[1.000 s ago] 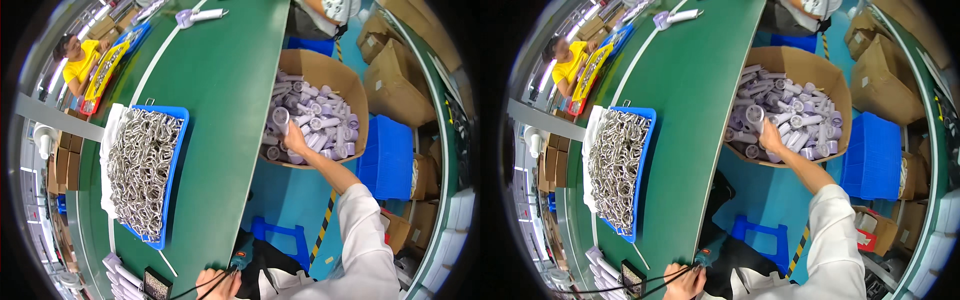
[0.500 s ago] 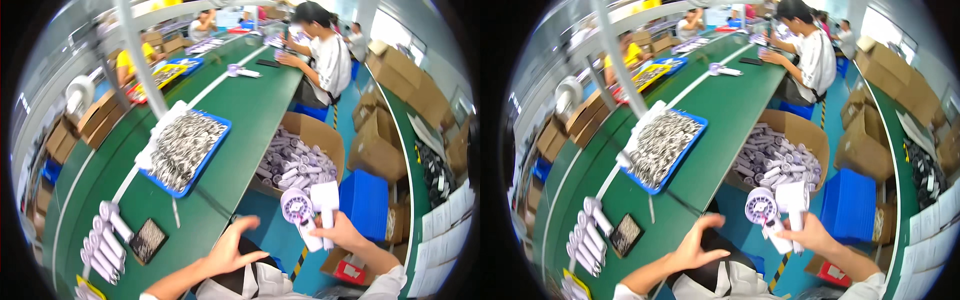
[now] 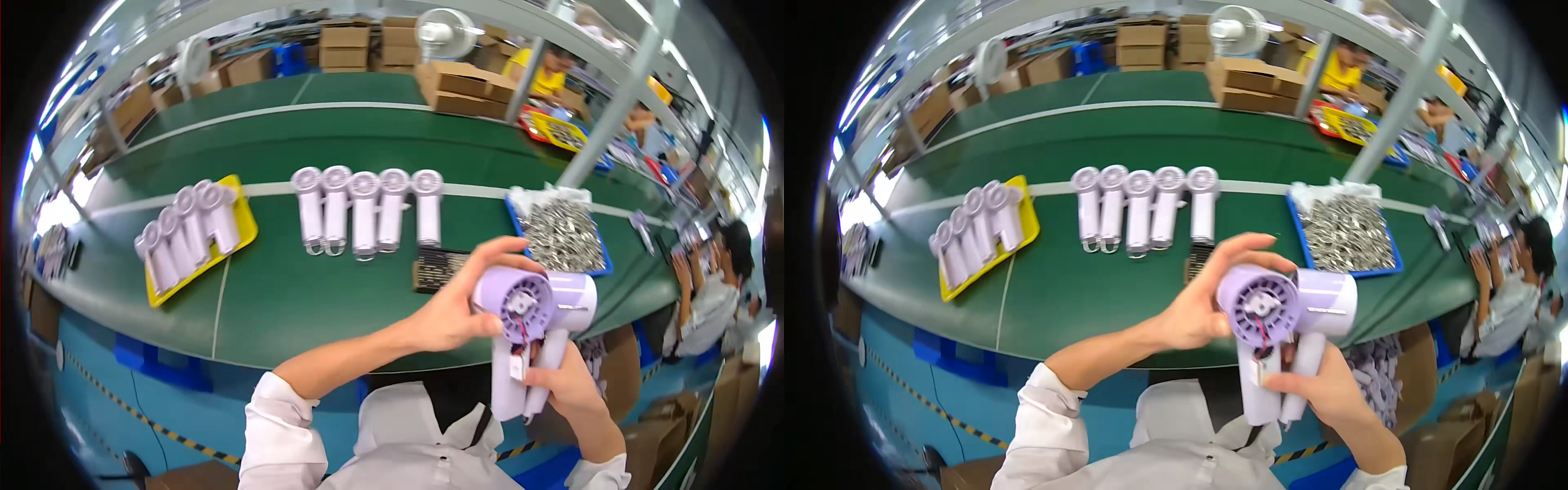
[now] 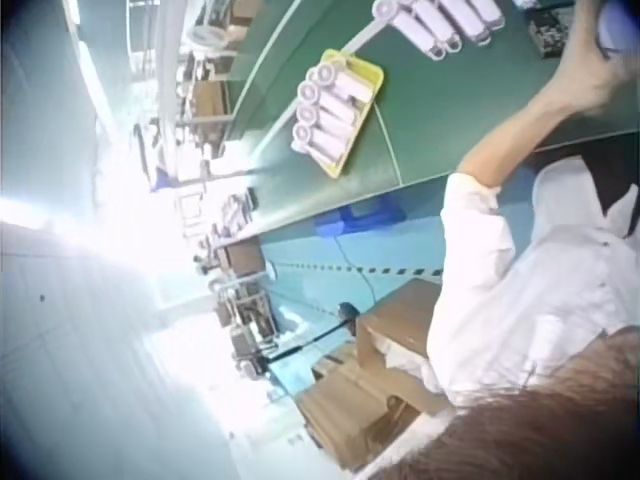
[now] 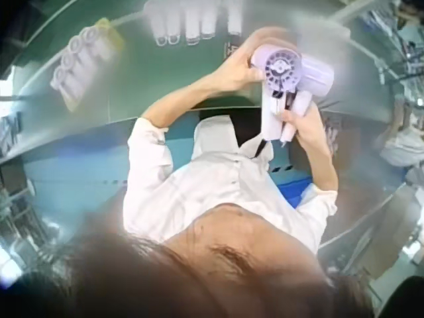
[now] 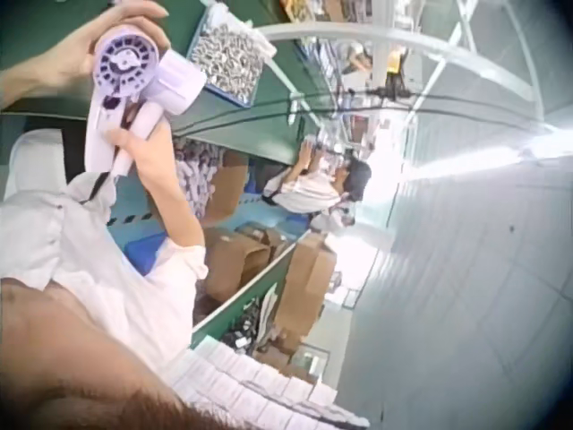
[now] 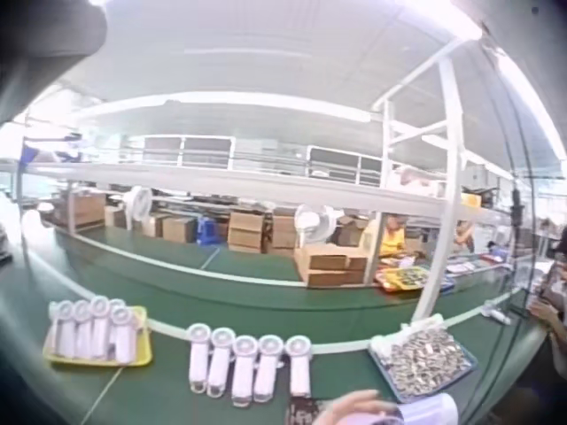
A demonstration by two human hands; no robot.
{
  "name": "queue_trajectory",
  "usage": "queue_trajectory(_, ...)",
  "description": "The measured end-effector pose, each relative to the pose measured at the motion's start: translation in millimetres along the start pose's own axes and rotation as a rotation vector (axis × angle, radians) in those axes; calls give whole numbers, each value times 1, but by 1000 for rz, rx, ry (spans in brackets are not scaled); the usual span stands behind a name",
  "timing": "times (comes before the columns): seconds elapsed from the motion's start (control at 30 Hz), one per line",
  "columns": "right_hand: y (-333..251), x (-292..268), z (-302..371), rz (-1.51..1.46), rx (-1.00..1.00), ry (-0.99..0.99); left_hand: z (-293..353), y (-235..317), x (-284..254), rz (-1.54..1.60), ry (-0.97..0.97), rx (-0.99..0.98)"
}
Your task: The person arranges handheld fan bodies on a yellow tray and workbench, attaches metal clips to the bottom of the fans by hand, and picks up an electric screwdriver.
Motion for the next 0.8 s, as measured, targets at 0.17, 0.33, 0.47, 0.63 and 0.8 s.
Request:
queue_trajectory(0.17,-10,79,-75,11,-9,-176,52,48,-70,-289,519,177)
queue_trajectory(0.33,-28,84,-175,41,-275,-70,75,147,-148,-665,1086,253)
queue_trajectory(0.47,-32,44,-249,126,-314,182,93,180,-228,-1276,1272,-85)
queue_trajectory(0.63,19,2,-305,385,-233,376,97,152,-285,-1902,1193,-471)
queue_trajectory(0.8,48,-22,-336,837,-336,469,88,129,-320,-2159,1103,-642)
Point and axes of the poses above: each hand's wrist, its own z-axis away from the middle knuckle, its own x-axis out of the palm, y = z × x, the point moved 3 cm from there along -z, towards the middle knuckle, and after that the axes turned 5 degrees about -x, right-handed, at the moved point
